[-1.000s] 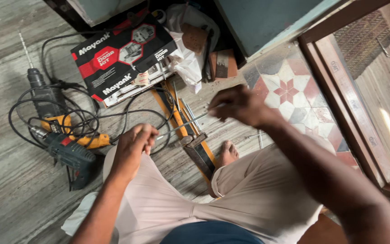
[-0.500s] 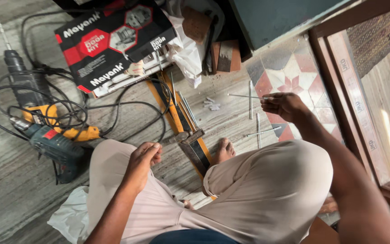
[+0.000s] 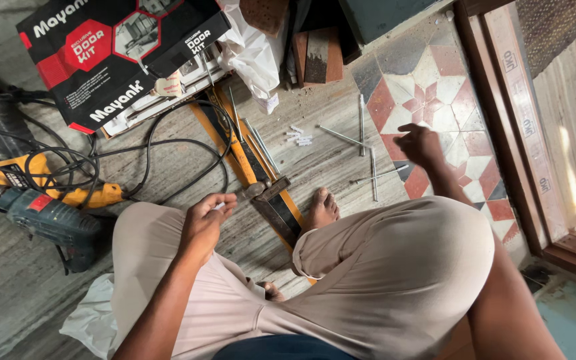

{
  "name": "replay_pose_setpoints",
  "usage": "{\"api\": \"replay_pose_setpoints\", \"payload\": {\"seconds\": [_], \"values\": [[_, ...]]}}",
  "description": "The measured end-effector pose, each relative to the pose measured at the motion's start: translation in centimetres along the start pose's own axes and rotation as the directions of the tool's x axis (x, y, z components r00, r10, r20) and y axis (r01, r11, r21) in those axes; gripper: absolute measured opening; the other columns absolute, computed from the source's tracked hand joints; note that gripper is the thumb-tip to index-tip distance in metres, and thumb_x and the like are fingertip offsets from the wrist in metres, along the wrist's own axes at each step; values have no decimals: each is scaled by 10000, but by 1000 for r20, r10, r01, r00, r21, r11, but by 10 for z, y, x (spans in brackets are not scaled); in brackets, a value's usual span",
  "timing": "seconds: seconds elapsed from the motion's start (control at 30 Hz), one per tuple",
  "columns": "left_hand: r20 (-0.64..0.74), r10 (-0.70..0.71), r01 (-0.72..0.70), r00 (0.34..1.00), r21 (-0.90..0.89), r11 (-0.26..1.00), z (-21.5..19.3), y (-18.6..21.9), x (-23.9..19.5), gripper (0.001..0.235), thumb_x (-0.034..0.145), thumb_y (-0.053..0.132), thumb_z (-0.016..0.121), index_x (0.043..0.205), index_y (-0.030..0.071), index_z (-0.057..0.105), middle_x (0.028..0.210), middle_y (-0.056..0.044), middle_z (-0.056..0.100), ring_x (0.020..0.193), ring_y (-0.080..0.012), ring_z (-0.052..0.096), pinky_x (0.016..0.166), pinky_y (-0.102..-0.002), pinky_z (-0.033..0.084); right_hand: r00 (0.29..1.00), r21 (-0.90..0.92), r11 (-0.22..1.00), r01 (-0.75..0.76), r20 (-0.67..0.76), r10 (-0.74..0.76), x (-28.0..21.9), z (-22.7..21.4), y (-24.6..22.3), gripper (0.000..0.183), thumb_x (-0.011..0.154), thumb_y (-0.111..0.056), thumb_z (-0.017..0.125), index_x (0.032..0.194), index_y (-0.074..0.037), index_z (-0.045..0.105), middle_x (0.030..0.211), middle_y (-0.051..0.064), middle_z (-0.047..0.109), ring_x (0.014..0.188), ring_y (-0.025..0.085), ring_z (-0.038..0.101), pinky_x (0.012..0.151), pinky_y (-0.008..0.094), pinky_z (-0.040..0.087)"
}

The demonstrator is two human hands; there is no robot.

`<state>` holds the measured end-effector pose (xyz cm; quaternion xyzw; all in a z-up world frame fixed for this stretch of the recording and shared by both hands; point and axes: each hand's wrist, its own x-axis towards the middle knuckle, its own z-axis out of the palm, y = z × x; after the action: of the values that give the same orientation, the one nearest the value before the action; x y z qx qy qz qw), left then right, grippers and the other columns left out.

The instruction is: The person sits on the floor and opens a door kit box to retrieve screws and wall anchors. They then repeatedly pick up a screw and a plastic anchor, insert the anchor into the screw, and place the assembled hardware on the floor.

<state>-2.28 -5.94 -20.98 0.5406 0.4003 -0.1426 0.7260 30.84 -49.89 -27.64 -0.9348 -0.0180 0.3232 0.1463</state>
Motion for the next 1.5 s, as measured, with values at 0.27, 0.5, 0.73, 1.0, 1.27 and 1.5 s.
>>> {"api": "replay_pose_setpoints", "payload": {"seconds": [0.27, 0.5, 0.73, 1.0, 1.27, 1.5], "values": [[12, -137, 137, 990, 4, 991, 12, 6, 22, 288, 1014, 22, 434, 1295, -19, 483, 1222, -205, 676, 997, -233, 733, 860, -331, 615, 972, -626, 744, 235, 149, -183, 29, -132, -58, 444, 989, -429, 702, 1374, -212, 657, 1091, 75, 789, 911, 242, 774, 814, 389, 609], [17, -23, 16, 1000, 338, 941, 24, 6, 31, 128, 966, 50, 622, 1075, 10, 675, 933, -98, 749, 725, -131, 645, 653, -289, 520, 910, -524, 744, 414, 209, -359, 85, -124, -161, 402, 909, -380, 755, 1255, -176, 738, 1061, 136, 786, 1020, 318, 727, 935, 463, 549], [15, 15, -15, 1000, 38, 999, 24, -13, 49, 158, 975, 53, 641, 1101, -38, 671, 846, -79, 721, 681, -123, 617, 624, -284, 518, 816, -622, 545, 563, 311, -488, 114, 68, -154, 362, 806, -454, 820, 957, -126, 793, 1051, 130, 760, 991, 354, 711, 817, 490, 574], [-78, 12, -16, 997, -50, 999, 13, -14, 51, 276, 1006, 39, 534, 1259, -9, 634, 985, -113, 730, 764, -133, 660, 696, -283, 563, 921, 58, 921, 385, -87, -380, 13, 175, -170, 154, 890, -198, 742, 864, -51, 705, 830, 168, 749, 706, 293, 731, 644, 405, 587], [45, 39, -28, 998, -211, 977, 0, -8, 46, 195, 1012, 65, 595, 1171, 0, 687, 1036, -111, 754, 832, -132, 693, 758, -280, 589, 989, 72, 995, 63, -140, -52, 9, 243, -252, 273, 909, -274, 594, 1048, -70, 712, 1065, 253, 716, 1033, 454, 681, 882, 533, 551], [178, 172, -83, 969, -421, 903, 4, 15, 39, 142, 1005, 86, 654, 1112, 1, 691, 992, -59, 712, 836, -121, 688, 782, -275, 596, 943, -38, 960, 278, -177, -280, 17, 232, -242, 390, 1040, -265, 437, 879, -16, 689, 921, 260, 710, 861, 437, 702, 804, 511, 575]]}}
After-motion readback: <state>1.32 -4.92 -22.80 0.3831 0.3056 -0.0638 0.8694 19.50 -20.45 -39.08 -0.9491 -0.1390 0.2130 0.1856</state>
